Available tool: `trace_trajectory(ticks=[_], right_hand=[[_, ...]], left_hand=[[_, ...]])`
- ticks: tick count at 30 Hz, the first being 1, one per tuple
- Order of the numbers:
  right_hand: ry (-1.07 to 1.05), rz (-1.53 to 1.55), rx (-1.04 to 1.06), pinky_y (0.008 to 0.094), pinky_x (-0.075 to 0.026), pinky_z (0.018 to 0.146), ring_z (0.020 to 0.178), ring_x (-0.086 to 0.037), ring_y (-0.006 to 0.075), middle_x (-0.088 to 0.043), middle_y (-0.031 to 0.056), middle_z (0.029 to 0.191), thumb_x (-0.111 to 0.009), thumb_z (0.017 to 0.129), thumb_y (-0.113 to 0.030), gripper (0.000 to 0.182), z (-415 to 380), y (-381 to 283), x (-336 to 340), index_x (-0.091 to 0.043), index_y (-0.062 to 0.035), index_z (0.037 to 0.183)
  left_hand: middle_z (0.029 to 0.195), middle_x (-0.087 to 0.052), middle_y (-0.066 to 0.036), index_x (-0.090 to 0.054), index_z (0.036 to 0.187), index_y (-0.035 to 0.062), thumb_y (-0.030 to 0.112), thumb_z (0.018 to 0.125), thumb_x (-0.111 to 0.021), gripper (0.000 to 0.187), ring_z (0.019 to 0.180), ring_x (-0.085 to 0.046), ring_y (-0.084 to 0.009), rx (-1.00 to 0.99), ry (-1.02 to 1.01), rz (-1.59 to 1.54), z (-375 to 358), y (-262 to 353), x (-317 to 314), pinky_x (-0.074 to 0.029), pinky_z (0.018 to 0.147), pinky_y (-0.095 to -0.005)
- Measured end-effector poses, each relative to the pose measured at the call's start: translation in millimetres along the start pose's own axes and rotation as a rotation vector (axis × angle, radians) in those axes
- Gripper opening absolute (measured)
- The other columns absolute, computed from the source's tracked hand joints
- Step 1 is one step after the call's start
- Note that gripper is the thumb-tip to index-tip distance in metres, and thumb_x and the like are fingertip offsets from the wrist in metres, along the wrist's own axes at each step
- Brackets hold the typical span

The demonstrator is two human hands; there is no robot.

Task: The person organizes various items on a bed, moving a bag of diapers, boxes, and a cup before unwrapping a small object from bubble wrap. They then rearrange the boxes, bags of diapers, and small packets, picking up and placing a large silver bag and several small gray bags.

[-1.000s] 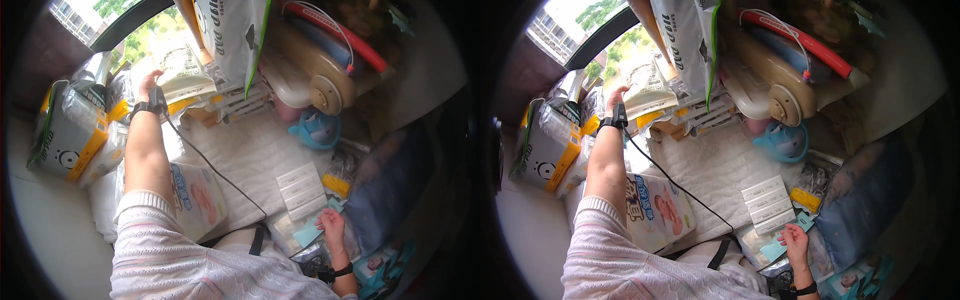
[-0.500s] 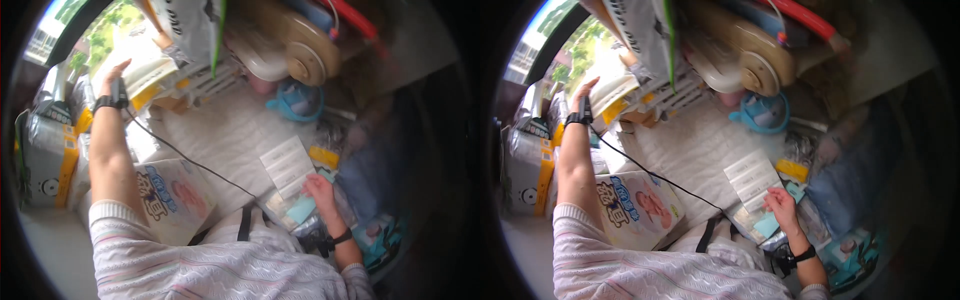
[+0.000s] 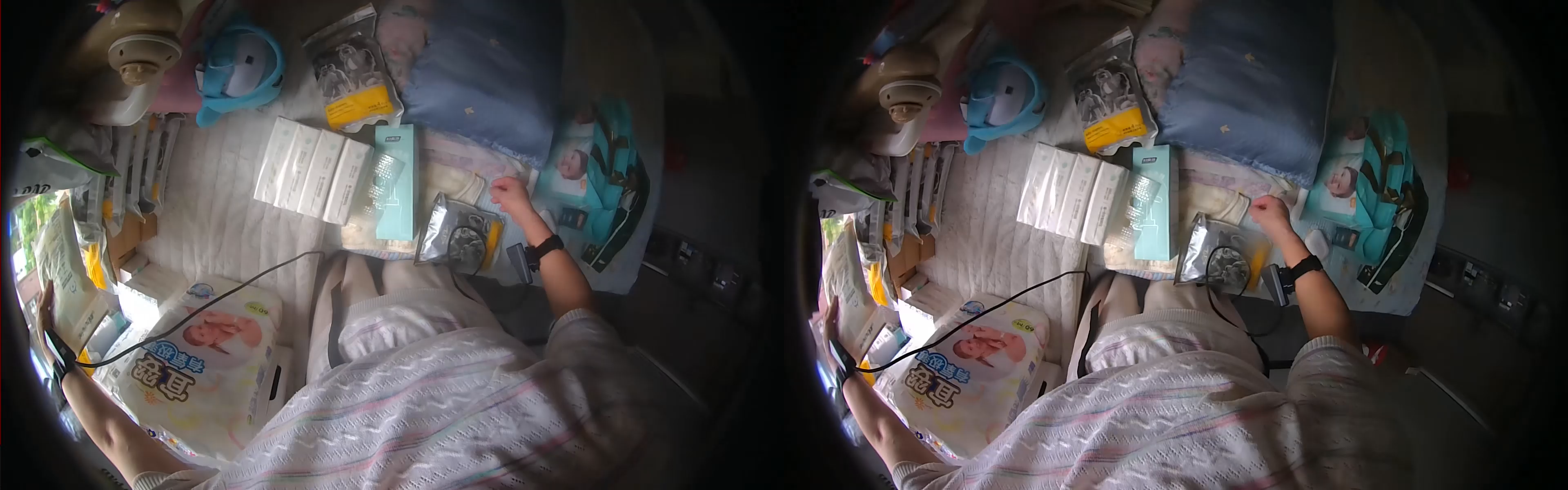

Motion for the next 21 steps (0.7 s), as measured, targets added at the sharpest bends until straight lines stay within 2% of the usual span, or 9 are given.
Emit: trace_trajectory(ticks=[4, 6, 9, 12, 13, 14, 15, 17, 21], right_hand=[[-0.223, 0.215, 0.138, 0.0283, -0.047, 0.059, 0.067, -0.06, 0.0143, -0.064, 0.008, 0.077, -0.062, 0.076, -0.025, 0.029, 0.1, -53.9, -36.3, -0.062, 0.0, 0.091], [-0.149, 0.273, 0.383, 0.0284, -0.047, 0.064, 0.072, -0.06, 0.0162, -0.064, 0.0106, 0.081, -0.062, 0.076, -0.027, 0.032, 17.2, -109.0, -53.7, -0.062, 0.0009, 0.092], [-0.128, 0.465, 0.544, 0.0286, -0.046, 0.068, 0.075, -0.06, 0.0177, -0.064, 0.0129, 0.087, -0.065, 0.074, -0.028, 0.037, 34.3, -196.8, -79.6, -0.06, 0.0013, 0.096], [-0.202, 0.356, 0.59, 0.0283, -0.047, 0.071, 0.078, -0.06, 0.0192, -0.063, 0.0139, 0.094, -0.068, 0.072, -0.028, 0.045, 57.3, -242.9, -104.6, -0.056, 0.0022, 0.103], [-0.227, 0.353, 0.509, 0.0306, -0.048, 0.069, 0.078, -0.06, 0.0209, -0.062, 0.0138, 0.096, -0.069, 0.071, -0.027, 0.048, 60.8, -248.2, -109.4, -0.055, 0.002, 0.106], [-0.251, 0.347, 0.432, 0.0328, -0.049, 0.066, 0.079, -0.06, 0.0225, -0.061, 0.0137, 0.099, -0.07, 0.07, -0.027, 0.051, 64.6, -255.3, -114.9, -0.053, 0.0019, 0.108], [-0.257, 0.346, 0.457, 0.0328, -0.049, 0.066, 0.079, -0.06, 0.0225, -0.061, 0.0137, 0.099, -0.07, 0.07, -0.027, 0.051, 68.2, -262.5, -120.8, -0.053, 0.0019, 0.108], [-0.404, 0.458, 0.29, 0.0348, -0.05, 0.056, 0.077, -0.06, 0.0251, -0.06, 0.0128, 0.098, -0.071, 0.069, -0.027, 0.05, 90.9, -249.1, -152.5, -0.054, -0.0005, 0.108], [-0.477, 0.542, 0.216, 0.0311, -0.038, 0.036, 0.045, -0.05, 0.0171, -0.055, 0.0079, 0.064, -0.069, 0.072, -0.024, 0.034, 79.9, -273.5, -144.3, -0.056, 0.0025, 0.089]], left_hand=[[0.109, -0.057, -0.011, -0.045, 0.123, 0.0006, 0.03, 0.076, -0.061, 0.057, 0.09, -0.058, -0.0192, -0.033, -0.017, 0.074, -40.6, 32.3, -22.5, -0.046, 0.078, -0.0285], [0.109, -0.057, -0.012, -0.045, 0.124, 0.0005, 0.029, 0.076, -0.061, 0.058, 0.09, -0.058, -0.0192, -0.053, -0.026, 0.081, -57.2, 47.8, -41.5, -0.046, 0.078, -0.0284], [0.112, -0.055, -0.013, -0.039, 0.128, 0.0006, 0.023, 0.075, -0.058, 0.061, 0.091, -0.057, -0.0197, -0.146, 0.0, -0.001, -66.5, 59.7, -72.5, -0.045, 0.078, -0.028], [0.108, -0.057, -0.014, -0.04, 0.126, -0.0042, 0.019, 0.07, -0.059, 0.064, 0.09, -0.058, -0.0196, -0.295, -0.289, -0.103, -63.2, 91.6, -152.9, -0.045, 0.08, -0.0284], [0.107, -0.057, -0.015, -0.04, 0.125, -0.006, 0.019, 0.067, -0.06, 0.066, 0.089, -0.058, -0.0197, -0.337, -0.411, -0.107, -70.3, 109.1, -192.4, -0.045, 0.08, -0.0284], [0.106, -0.058, -0.016, -0.04, 0.123, -0.0088, 0.02, 0.064, -0.063, 0.07, 0.089, -0.058, -0.0195, -0.329, -0.366, -0.157, -67.4, 113.5, -219.8, -0.045, 0.081, -0.0278], [0.107, -0.058, -0.015, -0.042, 0.122, -0.0076, 0.016, 0.064, -0.063, 0.066, 0.09, -0.058, -0.0186, -0.347, -0.432, -0.098, -50.8, 109.7, -243.8, -0.045, 0.08, -0.0268], [0.106, -0.059, -0.011, -0.046, 0.121, -0.004, 0.007, 0.069, -0.065, 0.056, 0.09, -0.058, -0.0168, -0.304, -0.499, -0.183, -42.2, 106.7, -303.5, -0.044, 0.081, -0.0263], [0.104, -0.06, -0.011, -0.047, 0.12, -0.0045, 0.008, 0.072, -0.069, 0.054, 0.09, -0.058, -0.016, -0.216, -0.62, -0.525, -23.8, 70.3, -381.0, -0.044, 0.083, -0.0263]])
Point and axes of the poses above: each hand's wrist, its own z-axis towards the middle knuckle, its own x-axis out of the back of the hand, y = z × x, the point moved 7 cm from there along z, towards the middle knuckle
